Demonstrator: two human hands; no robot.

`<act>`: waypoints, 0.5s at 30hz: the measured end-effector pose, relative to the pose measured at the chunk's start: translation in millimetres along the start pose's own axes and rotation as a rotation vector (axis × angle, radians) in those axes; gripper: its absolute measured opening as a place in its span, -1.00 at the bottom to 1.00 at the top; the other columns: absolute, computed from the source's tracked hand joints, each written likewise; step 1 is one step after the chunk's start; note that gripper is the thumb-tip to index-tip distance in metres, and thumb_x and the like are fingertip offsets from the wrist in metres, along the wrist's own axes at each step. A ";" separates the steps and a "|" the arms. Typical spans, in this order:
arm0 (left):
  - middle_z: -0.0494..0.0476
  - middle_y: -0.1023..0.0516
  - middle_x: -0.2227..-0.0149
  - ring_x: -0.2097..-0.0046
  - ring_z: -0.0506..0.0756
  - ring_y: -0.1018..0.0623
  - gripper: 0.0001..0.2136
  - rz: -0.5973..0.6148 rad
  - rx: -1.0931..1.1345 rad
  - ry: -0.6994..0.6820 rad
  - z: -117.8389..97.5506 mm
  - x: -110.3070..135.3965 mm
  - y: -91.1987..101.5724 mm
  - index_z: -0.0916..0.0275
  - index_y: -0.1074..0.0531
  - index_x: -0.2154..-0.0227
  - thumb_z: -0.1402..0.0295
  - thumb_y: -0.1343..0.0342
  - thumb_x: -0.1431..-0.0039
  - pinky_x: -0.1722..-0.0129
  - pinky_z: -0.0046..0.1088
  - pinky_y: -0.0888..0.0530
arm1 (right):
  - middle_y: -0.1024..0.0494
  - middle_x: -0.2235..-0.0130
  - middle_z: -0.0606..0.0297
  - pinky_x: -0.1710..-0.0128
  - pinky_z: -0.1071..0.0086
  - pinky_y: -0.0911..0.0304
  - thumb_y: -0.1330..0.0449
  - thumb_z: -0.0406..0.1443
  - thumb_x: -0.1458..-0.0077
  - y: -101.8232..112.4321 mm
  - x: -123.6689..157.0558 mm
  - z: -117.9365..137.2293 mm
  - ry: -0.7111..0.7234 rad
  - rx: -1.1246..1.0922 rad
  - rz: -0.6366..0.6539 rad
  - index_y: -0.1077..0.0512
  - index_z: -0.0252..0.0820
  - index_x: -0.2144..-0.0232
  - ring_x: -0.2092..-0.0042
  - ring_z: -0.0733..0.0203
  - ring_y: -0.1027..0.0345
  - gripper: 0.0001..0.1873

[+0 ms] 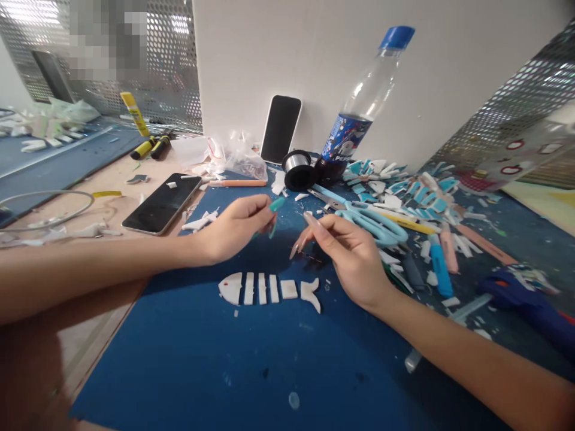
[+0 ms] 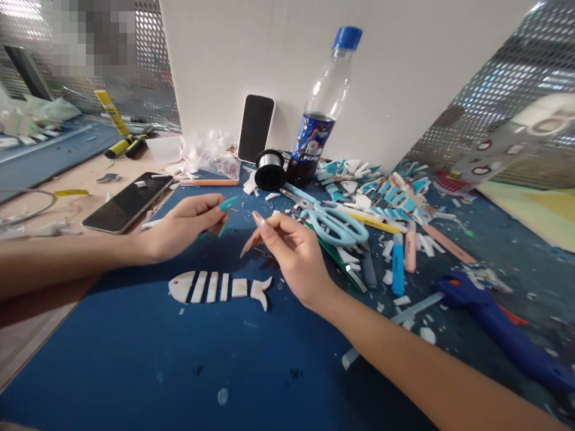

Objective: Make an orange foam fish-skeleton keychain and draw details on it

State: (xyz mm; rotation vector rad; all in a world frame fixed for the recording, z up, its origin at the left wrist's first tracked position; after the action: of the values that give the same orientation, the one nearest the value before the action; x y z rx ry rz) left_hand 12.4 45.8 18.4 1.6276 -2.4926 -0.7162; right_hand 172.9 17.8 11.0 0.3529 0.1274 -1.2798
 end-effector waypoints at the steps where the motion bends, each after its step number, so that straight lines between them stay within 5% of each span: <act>1: -0.06 -0.23 0.57 0.53 -0.09 -0.22 -0.73 0.025 0.093 0.043 4.3 1.7 -5.6 0.27 -0.21 0.54 0.37 0.16 -0.29 0.50 -0.56 -0.23 | -0.50 0.45 0.34 0.19 0.27 -0.24 -0.08 -0.22 -0.22 -0.9 0.8 1.5 0.005 0.038 0.018 -0.43 -0.12 0.52 0.38 0.26 -0.37 -0.71; 6: -0.08 -0.18 0.61 0.58 -0.10 -0.15 -0.72 0.083 0.326 0.158 15.3 4.3 -16.5 0.28 -0.22 0.55 0.40 0.15 -0.30 0.58 -0.56 -0.12 | -0.45 0.47 0.32 0.11 0.19 -0.19 -0.07 -0.19 -0.23 -3.8 1.3 2.3 0.001 0.174 0.093 -0.43 -0.11 0.51 0.38 0.23 -0.29 -0.70; 15: -0.11 -0.17 0.65 0.59 -0.12 -0.14 -0.71 0.118 0.412 0.186 13.8 1.8 -16.7 0.31 -0.24 0.56 0.44 0.14 -0.31 0.59 -0.57 -0.08 | -0.41 0.48 0.35 0.27 0.31 -0.17 -0.09 -0.17 -0.21 -7.9 -0.7 1.1 -0.011 0.198 0.155 -0.46 -0.05 0.51 0.35 0.25 -0.25 -0.72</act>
State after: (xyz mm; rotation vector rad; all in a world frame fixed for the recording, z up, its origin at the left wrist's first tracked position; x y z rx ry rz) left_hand 21.4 43.5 -1.2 1.5486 -2.6899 -0.0314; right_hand 165.1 16.2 10.7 0.5152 -0.0365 -1.1429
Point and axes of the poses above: each hand's wrist, its own x-axis away from the middle knuckle, its own y-axis out of the back of the hand, z = x × y, the point moved 5 cm from there along -x, towards the middle knuckle
